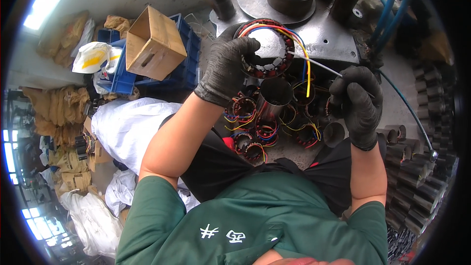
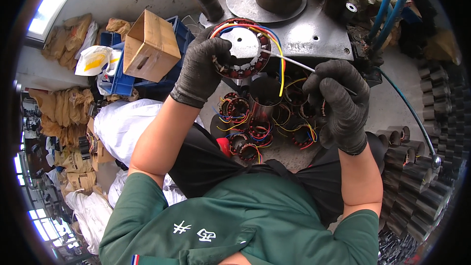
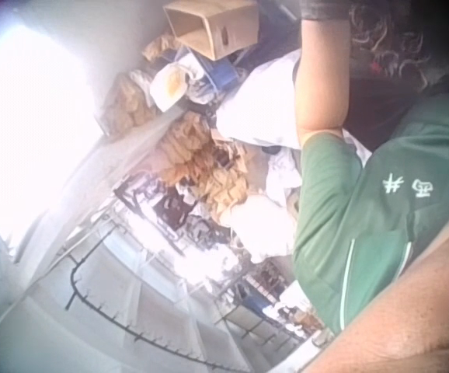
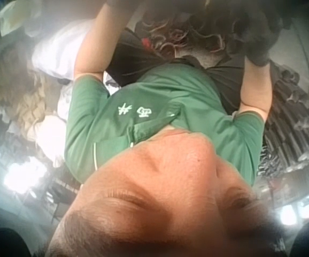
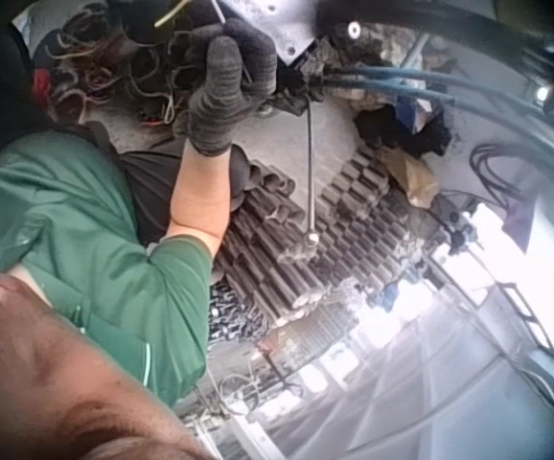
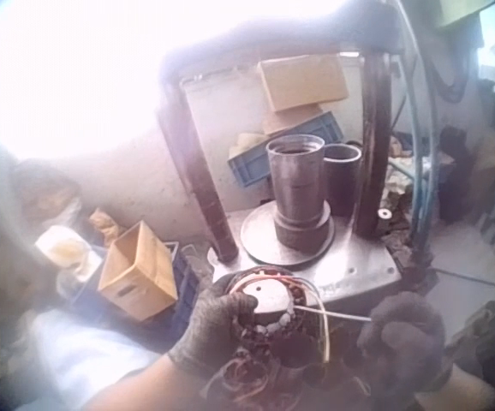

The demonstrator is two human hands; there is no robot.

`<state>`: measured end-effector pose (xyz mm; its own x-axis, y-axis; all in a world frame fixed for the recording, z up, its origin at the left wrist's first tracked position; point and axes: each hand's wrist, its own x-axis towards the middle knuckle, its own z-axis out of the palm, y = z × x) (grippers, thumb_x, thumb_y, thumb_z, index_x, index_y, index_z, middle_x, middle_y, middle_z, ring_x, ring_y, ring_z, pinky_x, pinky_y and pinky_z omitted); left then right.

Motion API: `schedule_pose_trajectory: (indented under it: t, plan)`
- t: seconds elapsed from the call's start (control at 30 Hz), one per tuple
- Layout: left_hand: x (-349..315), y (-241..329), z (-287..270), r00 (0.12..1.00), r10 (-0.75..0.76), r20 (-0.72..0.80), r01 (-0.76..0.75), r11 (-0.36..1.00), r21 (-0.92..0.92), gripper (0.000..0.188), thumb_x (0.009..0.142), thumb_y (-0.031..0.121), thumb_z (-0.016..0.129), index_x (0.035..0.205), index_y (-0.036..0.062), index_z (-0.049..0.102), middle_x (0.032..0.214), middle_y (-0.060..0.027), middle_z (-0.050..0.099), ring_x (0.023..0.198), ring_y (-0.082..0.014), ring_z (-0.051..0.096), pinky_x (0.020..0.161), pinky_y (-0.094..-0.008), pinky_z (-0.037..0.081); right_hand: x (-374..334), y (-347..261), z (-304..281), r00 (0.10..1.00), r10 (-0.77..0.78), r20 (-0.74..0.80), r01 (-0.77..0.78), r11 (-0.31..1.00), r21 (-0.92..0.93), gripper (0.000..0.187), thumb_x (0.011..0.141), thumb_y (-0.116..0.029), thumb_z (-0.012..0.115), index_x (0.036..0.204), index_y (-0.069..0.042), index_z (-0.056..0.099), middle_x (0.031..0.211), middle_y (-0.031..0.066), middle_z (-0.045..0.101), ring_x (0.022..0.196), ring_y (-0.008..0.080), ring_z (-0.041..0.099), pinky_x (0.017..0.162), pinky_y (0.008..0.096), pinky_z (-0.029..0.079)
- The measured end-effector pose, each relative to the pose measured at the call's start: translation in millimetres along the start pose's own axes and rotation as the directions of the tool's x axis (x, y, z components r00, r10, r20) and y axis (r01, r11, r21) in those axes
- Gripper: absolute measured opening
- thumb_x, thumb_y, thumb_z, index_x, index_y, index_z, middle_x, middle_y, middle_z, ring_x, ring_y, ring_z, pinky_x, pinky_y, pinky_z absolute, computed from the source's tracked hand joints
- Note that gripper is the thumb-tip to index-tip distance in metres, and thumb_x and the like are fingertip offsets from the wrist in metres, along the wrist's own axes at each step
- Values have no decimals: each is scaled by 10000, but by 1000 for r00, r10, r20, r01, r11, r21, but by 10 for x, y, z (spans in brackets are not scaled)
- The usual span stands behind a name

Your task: The person inserts a motor stator into a metal casing, uses a tool to guide internal wiring, and then uses a hydraulic press to secure the components together.

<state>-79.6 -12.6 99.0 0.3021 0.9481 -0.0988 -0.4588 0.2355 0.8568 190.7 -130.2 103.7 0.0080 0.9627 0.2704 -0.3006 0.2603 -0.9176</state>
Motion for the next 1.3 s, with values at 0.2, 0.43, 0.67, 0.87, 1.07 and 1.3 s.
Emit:
schedule_pose_trajectory:
  t: [0.2, 0.43, 0.67, 0.87, 1.07, 1.3]
  plan:
    - [11, -61, -37, 983, -116, -146, 98, 987, -126, 322, 791, 88, 672, 1092, -27, 644, 856, -114, 653, 750, -234, 675, 728, -402, 633, -74, -5, 28, 989, -101, 104, 96, 994, 51, 360, 1035, -182, 656, 1350, -9, 633, 1114, 185, 743, 929, 205, 738, 737, 294, 607]
    - [9, -111, -58, 995, -13, -98, -8, 978, -210, 306, 828, 106, 651, 1098, -37, 675, 987, -153, 743, 959, -278, 742, 936, -411, 620, -141, 0, 190, 961, -236, 143, 247, 966, -70, 313, 1053, -233, 660, 1251, 9, 668, 1118, 174, 739, 955, 205, 714, 812, 329, 591]
    - [-104, 42, 187, 970, 242, 30, -243, 968, 54, 619, 776, 56, 643, 1386, -7, 557, 1191, -128, 692, 1078, -247, 704, 997, -393, 578, -21, -21, 210, 965, -134, 224, 195, 941, -276, 220, 1033, -198, 670, 1048, 20, 693, 941, 86, 699, 863, 147, 645, 757, 298, 522]
    - [-92, -60, 129, 965, 258, 45, -261, 959, 110, 603, 770, 87, 677, 1349, -41, 568, 1142, -128, 714, 1018, -211, 710, 910, -343, 584, -49, 114, 221, 996, 35, 83, -21, 986, -168, 251, 1029, -211, 614, 1086, 22, 688, 953, 78, 672, 823, 133, 647, 719, 273, 527]
    - [-95, -36, 153, 975, 220, 16, -220, 966, 139, 549, 770, 62, 693, 1302, -38, 597, 1079, -117, 717, 960, -182, 707, 858, -315, 592, -34, 89, 207, 991, 98, 94, -81, 983, -166, 258, 1018, -222, 638, 1093, 20, 690, 955, 73, 695, 852, 139, 669, 752, 280, 554]
    - [-122, -13, 154, 983, 181, 44, -186, 964, 191, 652, 752, 84, 677, 1376, -56, 552, 1194, -137, 706, 1052, -229, 713, 993, -367, 581, 38, 93, 170, 972, 237, -4, -237, 971, -24, 228, 997, -218, 690, 1077, -7, 716, 913, 89, 766, 776, 136, 700, 725, 286, 573]
